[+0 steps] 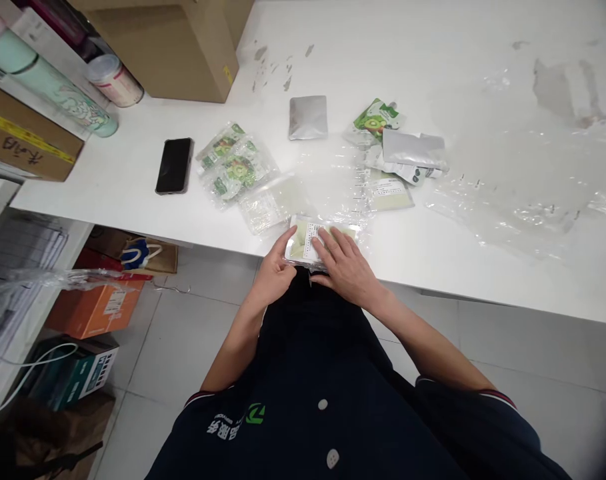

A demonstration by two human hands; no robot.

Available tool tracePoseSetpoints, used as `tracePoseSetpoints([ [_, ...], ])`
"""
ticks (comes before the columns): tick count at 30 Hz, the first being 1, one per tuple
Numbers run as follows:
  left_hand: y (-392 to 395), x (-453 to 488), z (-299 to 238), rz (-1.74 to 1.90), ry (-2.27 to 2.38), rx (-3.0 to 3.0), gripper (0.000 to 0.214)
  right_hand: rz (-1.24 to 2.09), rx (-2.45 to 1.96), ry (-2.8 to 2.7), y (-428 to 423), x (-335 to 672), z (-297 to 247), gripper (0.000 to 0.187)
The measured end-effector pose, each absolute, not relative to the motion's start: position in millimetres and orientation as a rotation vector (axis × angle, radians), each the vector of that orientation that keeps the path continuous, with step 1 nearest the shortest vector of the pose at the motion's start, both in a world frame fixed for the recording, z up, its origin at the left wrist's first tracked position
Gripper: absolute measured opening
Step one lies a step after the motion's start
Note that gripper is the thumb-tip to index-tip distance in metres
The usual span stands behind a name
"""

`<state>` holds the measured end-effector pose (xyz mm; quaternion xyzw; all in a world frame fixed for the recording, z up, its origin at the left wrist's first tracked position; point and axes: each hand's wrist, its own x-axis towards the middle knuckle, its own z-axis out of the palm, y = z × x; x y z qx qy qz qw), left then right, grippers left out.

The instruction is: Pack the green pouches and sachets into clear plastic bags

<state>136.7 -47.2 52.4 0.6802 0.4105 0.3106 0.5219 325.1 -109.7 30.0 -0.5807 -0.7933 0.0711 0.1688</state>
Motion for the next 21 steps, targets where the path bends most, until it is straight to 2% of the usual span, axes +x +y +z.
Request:
tracePoseSetpoints([
  [4,-55.0,134.0,46.2,0.674,1.038,1.981,0.064,0.223,-1.638,-2.253,-111.3,330.4,29.1,0.065],
  [9,-54.2,133.2,35.4,0.708,0.922,2.359,0.044,0.302,-1.561,-2.248,-112.2,334.8,32.9,0.062],
  [15,-43.0,128.9,39.8,0.787,0.963,2.334,0.029,0.534,-1.490,-2.191,-117.1,374.9,59.4,0.057],
  [21,-36.5,133.1,60.1,0.880,0.994,2.240,0.017,0.881,-1.474,-1.889,-114.0,414.6,81.7,0.035],
])
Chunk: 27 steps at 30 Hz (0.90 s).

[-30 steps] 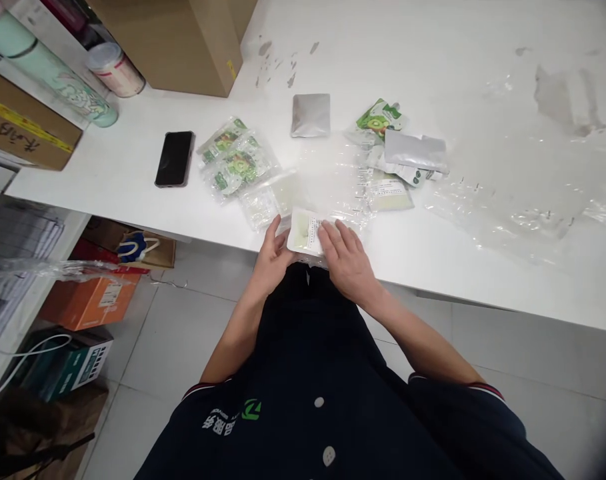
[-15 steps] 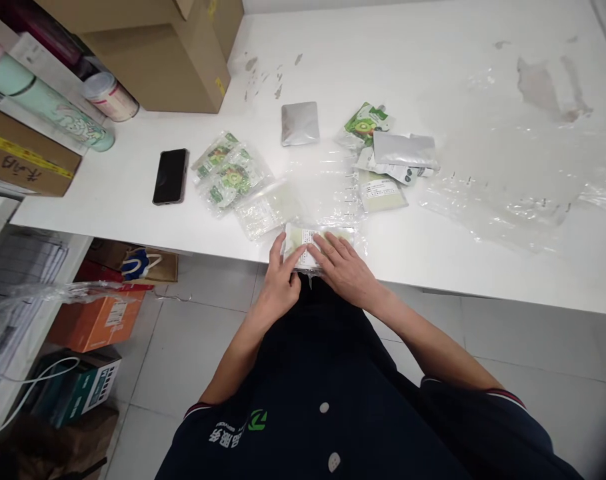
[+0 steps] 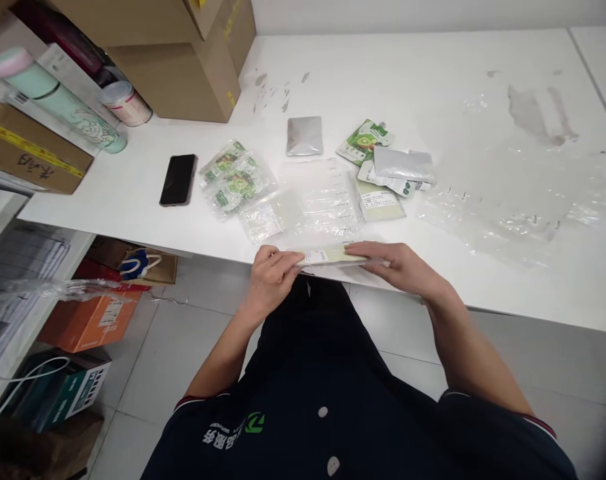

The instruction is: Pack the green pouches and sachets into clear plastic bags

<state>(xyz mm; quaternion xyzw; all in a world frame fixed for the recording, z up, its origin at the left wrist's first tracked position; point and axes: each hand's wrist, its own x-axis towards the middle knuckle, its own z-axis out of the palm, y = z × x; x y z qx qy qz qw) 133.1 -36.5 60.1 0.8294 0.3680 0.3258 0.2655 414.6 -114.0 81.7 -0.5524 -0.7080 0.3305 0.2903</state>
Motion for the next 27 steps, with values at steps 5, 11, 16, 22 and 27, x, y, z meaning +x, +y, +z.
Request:
tracePoseSetpoints([
  [5,-7.9,151.9,64.2,0.975,1.235,1.915,0.025,0.838,-1.599,-1.487,-74.9,408.0,71.6,0.035],
  [11,29.1,175.2,53.1,0.900,1.363,1.964,0.047,0.582,-1.914,-1.398,-29.1,394.9,52.2,0.037],
  [16,22.7,175.9,43.5,0.974,1.385,2.300,0.032,0.466,-2.200,-1.474,-21.8,383.3,49.9,0.030],
  [22,5.3,159.0,50.8,0.598,1.008,2.747,0.050,0.182,-2.285,-1.515,-25.5,367.3,45.0,0.043],
  [27,9.0,159.4,53.1,0.577,0.978,2.825,0.059,-0.080,-2.038,-1.722,-37.2,374.0,41.5,0.041],
])
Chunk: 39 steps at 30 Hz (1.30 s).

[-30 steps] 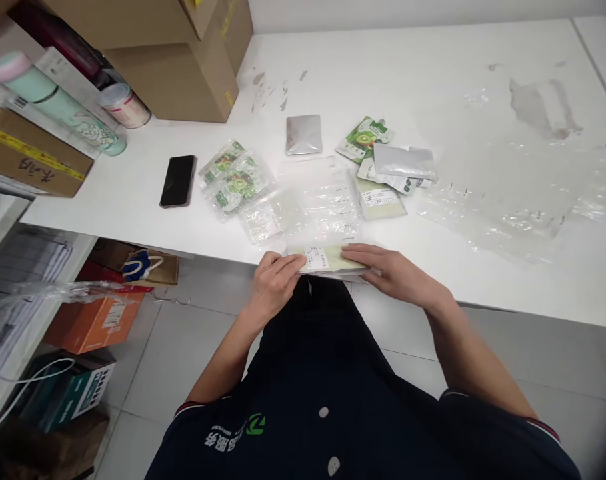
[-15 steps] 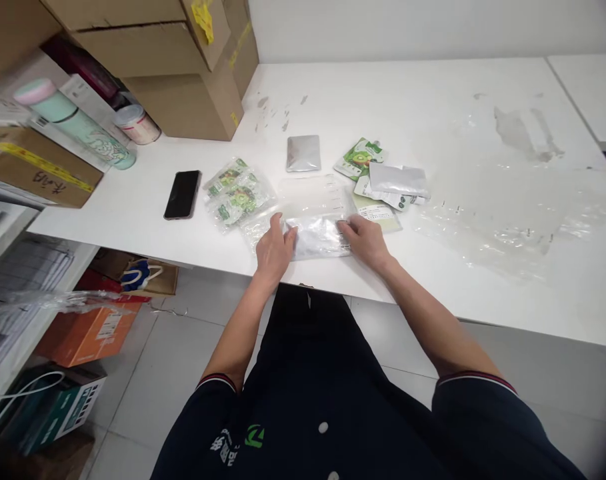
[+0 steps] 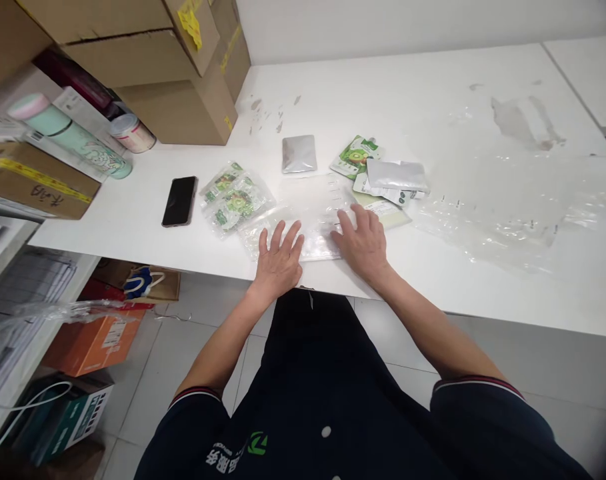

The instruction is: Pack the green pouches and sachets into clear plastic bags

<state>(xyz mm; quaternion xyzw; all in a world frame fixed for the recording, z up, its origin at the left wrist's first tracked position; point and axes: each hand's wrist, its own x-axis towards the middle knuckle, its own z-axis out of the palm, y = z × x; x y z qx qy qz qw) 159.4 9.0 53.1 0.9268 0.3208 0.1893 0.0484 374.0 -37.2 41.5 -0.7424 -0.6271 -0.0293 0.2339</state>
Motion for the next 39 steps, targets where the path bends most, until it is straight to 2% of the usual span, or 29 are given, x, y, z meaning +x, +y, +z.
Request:
tracePoseSetpoints([
  [3,20.8,161.9,48.7,0.623,0.859,2.819,0.051,0.110,-1.810,-1.968,-46.5,391.2,40.8,0.038],
  [7,26.6,158.4,53.6,0.587,0.769,2.830,0.042,0.545,-1.566,-2.099,-69.3,418.0,48.1,0.066],
  [8,24.1,155.9,58.0,0.558,0.757,2.847,0.040,0.627,-1.552,-2.065,-77.1,422.8,51.6,0.068],
  [13,6.1,144.4,83.5,0.494,0.631,2.723,0.031,0.895,-1.530,-1.739,-109.1,426.5,64.3,0.037],
  [16,15.4,152.5,89.0,0.538,0.783,2.483,0.023,0.849,-1.653,-1.518,-105.1,417.5,61.3,0.031],
  [20,50.9,182.7,84.5,0.608,1.125,2.249,0.034,0.666,-1.900,-1.225,-73.1,407.8,51.5,0.038],
  [23,71.5,205.1,81.5,0.534,1.235,2.288,0.045,0.623,-2.033,-1.176,-48.4,404.1,49.0,0.037],
  [26,80.8,220.4,81.4,0.388,1.349,2.487,0.043,0.533,-2.217,-1.241,-35.3,398.2,51.8,0.037],
  [29,91.1,233.5,82.8,0.238,1.260,2.675,0.042,0.494,-2.392,-1.264,-31.7,389.0,56.4,0.041],
  [34,118.1,261.6,84.0,-0.082,1.018,2.625,0.068,0.459,-2.460,-1.286,-31.5,379.4,60.3,0.043],
  [36,124.9,272.9,85.0,-0.155,0.996,2.582,0.064,0.455,-2.447,-1.294,-31.8,379.0,59.0,0.043],
  [39,127.7,284.4,89.8,-0.211,0.930,2.567,0.044,0.430,-2.389,-1.282,-33.0,380.3,53.2,0.042],
])
